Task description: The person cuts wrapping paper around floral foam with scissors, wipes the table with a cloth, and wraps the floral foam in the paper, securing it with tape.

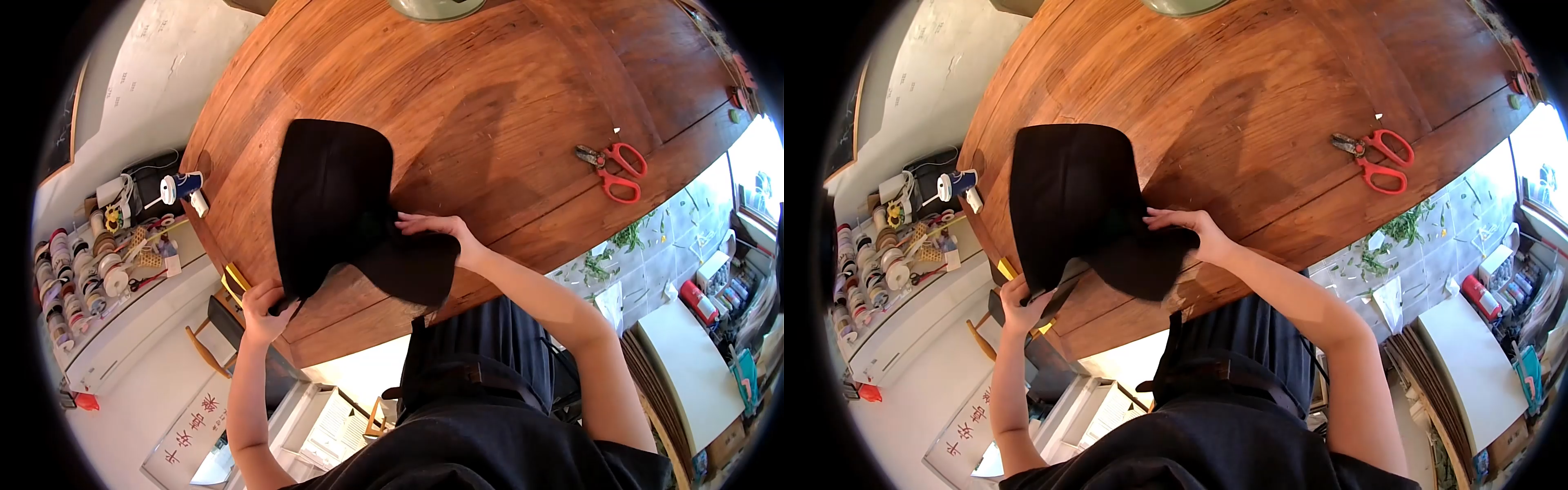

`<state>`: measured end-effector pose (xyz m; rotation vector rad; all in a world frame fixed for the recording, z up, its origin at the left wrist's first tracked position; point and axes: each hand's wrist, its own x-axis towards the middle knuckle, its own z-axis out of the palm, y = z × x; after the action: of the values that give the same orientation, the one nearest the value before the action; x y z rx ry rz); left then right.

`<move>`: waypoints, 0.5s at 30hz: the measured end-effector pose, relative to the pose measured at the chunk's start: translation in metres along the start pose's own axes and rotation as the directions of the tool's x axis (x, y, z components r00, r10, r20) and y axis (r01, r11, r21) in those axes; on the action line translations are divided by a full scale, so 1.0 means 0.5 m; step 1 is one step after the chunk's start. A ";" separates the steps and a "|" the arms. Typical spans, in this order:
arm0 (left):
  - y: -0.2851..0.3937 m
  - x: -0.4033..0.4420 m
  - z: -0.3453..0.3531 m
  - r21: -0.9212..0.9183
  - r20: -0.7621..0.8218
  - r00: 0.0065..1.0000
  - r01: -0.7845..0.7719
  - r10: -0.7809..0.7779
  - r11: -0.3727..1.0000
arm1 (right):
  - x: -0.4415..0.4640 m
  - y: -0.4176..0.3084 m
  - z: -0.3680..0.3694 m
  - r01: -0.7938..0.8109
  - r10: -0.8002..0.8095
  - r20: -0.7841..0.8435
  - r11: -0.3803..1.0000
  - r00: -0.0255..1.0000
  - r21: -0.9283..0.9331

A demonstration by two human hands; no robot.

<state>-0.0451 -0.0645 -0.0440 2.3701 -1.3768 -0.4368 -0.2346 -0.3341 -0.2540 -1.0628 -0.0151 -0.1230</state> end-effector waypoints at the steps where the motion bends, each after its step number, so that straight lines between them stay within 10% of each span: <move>1: -0.001 0.001 0.000 0.004 -0.006 1.000 -0.009 0.010 1.000 | 0.005 -0.008 -0.003 -0.003 0.004 0.018 0.999 1.000 -0.032; 7: -0.027 -0.011 0.000 -0.031 0.065 0.997 0.041 -0.039 0.999 | 0.060 -0.020 -0.021 0.019 -0.014 0.117 0.999 0.993 -0.037; 11: -0.010 -0.005 -0.012 0.048 0.092 0.995 0.034 -0.038 0.998 | 0.086 0.013 -0.040 -0.301 0.278 0.120 0.905 0.953 0.299; 15: -0.025 -0.013 -0.010 0.004 0.118 0.990 0.083 -0.083 0.996 | 0.127 0.007 -0.012 -0.314 0.384 -0.107 0.861 0.917 0.400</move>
<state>-0.0362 -0.0524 -0.0448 2.4429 -1.3300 -0.6096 -0.1716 -0.3437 -0.2557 -0.6505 0.3128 0.1124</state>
